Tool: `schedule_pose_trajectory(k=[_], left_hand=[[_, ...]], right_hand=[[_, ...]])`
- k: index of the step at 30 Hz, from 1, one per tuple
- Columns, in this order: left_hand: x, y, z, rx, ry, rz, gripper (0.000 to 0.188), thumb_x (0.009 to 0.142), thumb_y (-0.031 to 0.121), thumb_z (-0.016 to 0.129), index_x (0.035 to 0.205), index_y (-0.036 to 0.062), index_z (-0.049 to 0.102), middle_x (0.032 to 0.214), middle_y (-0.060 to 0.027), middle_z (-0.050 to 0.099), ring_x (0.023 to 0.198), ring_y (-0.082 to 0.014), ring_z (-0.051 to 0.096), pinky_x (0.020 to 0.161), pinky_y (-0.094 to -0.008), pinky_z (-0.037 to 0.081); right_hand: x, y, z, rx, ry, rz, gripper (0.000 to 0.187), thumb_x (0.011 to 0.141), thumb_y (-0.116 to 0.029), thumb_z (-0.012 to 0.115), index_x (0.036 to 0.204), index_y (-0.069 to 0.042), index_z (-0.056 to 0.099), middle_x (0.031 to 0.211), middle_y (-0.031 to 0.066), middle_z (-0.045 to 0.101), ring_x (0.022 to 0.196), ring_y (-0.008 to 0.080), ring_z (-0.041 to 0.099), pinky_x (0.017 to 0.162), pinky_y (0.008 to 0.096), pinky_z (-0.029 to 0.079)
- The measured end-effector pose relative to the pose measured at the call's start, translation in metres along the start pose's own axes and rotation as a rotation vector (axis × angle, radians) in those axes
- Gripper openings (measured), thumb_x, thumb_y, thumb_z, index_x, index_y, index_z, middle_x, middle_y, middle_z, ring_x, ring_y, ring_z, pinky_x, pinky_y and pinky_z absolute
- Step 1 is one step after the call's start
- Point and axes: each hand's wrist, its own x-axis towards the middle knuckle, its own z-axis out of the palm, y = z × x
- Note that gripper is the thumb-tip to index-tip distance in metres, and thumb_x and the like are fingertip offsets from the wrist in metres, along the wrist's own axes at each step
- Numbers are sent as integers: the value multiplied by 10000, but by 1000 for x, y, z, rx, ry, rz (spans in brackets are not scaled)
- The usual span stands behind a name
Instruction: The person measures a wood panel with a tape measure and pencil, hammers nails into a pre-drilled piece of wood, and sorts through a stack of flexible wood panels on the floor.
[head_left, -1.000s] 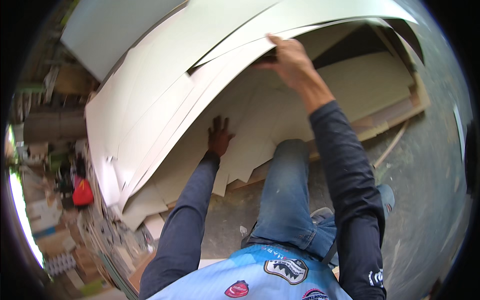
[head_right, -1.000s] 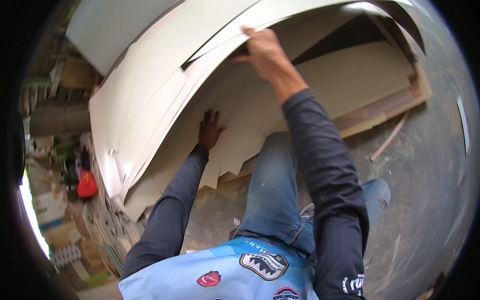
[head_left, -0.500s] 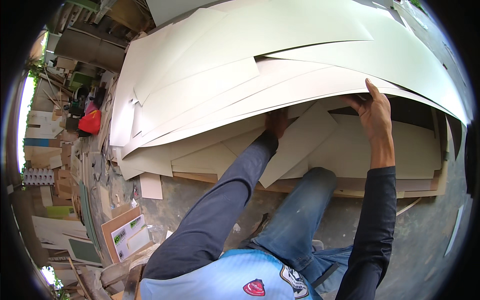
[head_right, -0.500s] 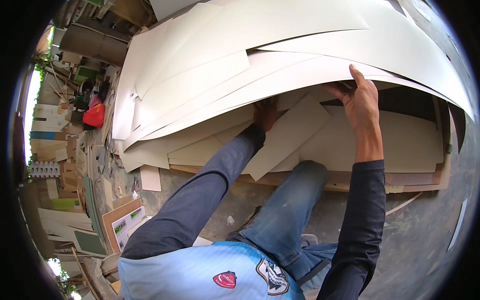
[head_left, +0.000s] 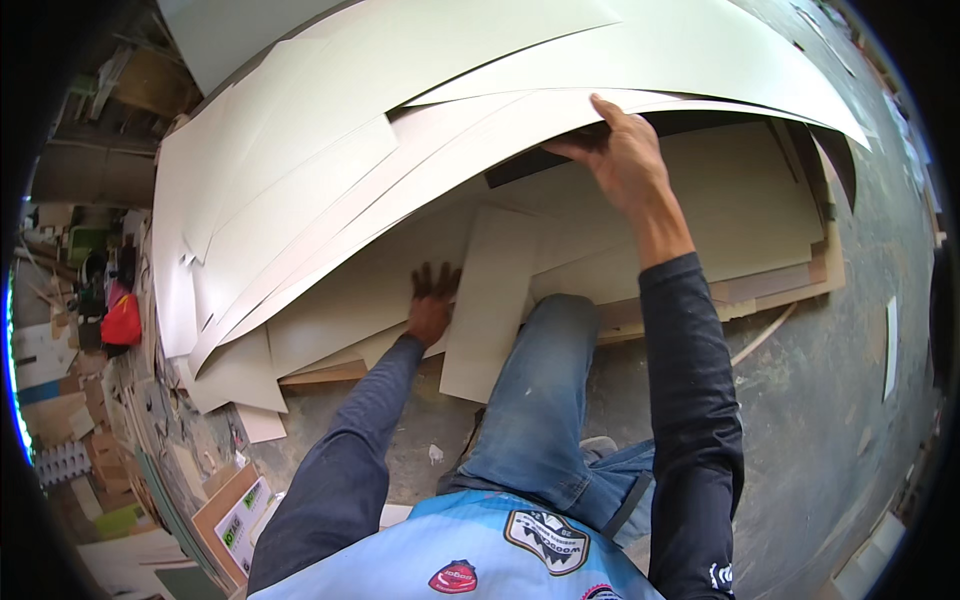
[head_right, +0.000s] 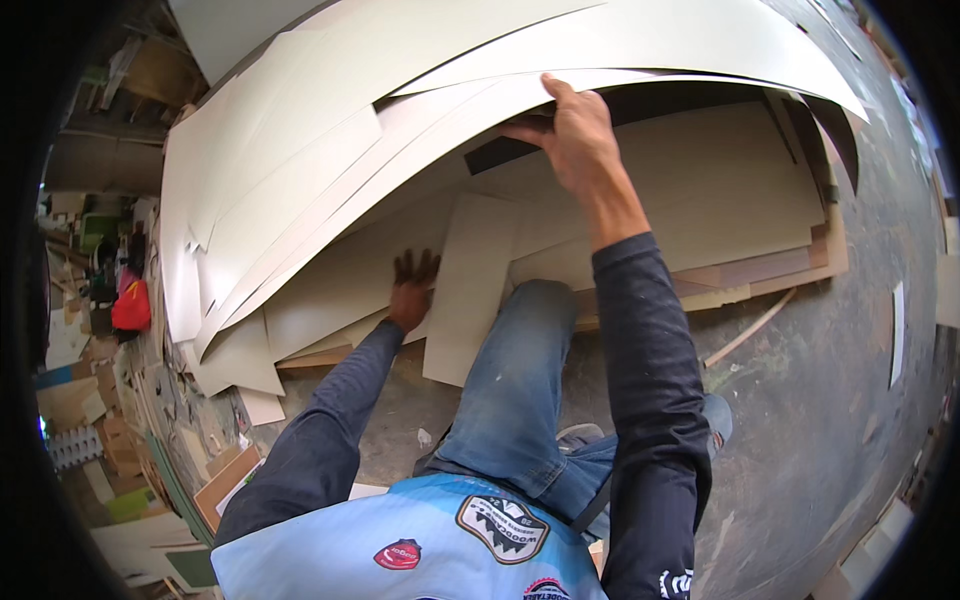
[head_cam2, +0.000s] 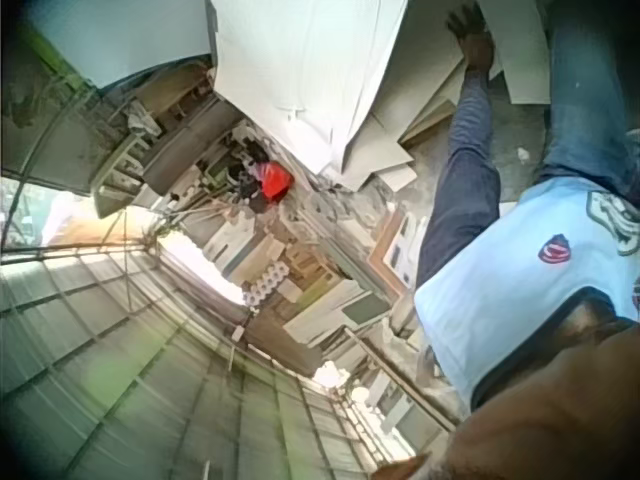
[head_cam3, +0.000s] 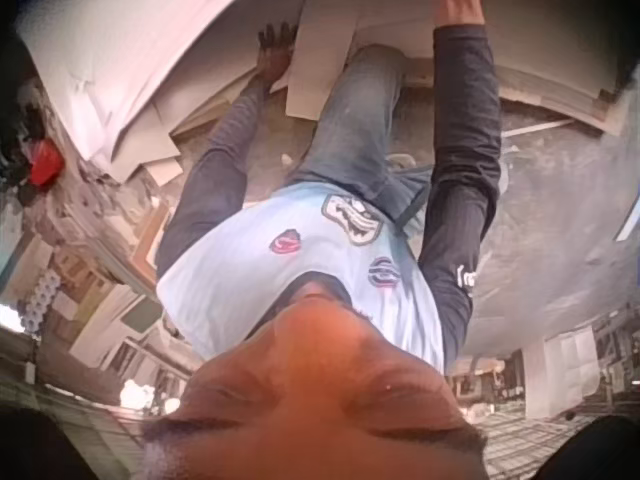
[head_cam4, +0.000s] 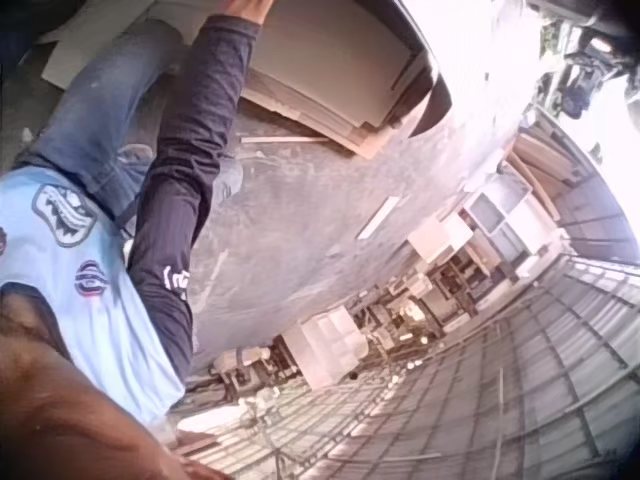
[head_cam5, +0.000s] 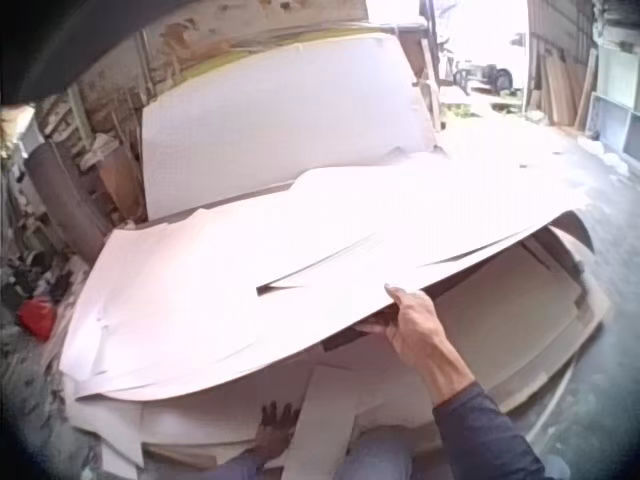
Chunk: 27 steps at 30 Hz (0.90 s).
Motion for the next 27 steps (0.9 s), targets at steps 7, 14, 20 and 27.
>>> schedule_pose_trajectory(k=[7,14,20,27], left_hand=[[24,-67,-3,45,40,57,747,686,-59,498,1394,140,362,1430,-146,348,1320,-438,264,1085,-586,172],[60,-148,-42,-143,67,-115,555,799,67,559,1339,107,436,1321,-157,480,1232,-299,447,1022,-385,379],[80,-52,-34,-108,145,-137,532,835,259,587,1301,37,458,1292,-194,483,1251,-351,401,1070,-465,280],[68,96,5,-140,-179,488,522,830,161,520,1320,13,422,1444,-211,277,1378,-330,200,1104,-568,113]], right_hand=[[-2,-3,0,-11,35,-9,357,975,-183,393,1118,140,444,1092,227,546,998,305,590,834,441,562],[-2,-7,12,-47,91,-42,360,972,-191,395,1103,139,447,1092,217,538,984,289,598,825,414,576],[4,-3,-3,-113,120,30,381,978,-201,374,1113,149,442,1093,225,540,958,290,613,816,419,581],[-1,16,15,-27,99,12,351,965,-204,432,1108,114,475,1108,209,546,1055,307,553,838,485,540]])
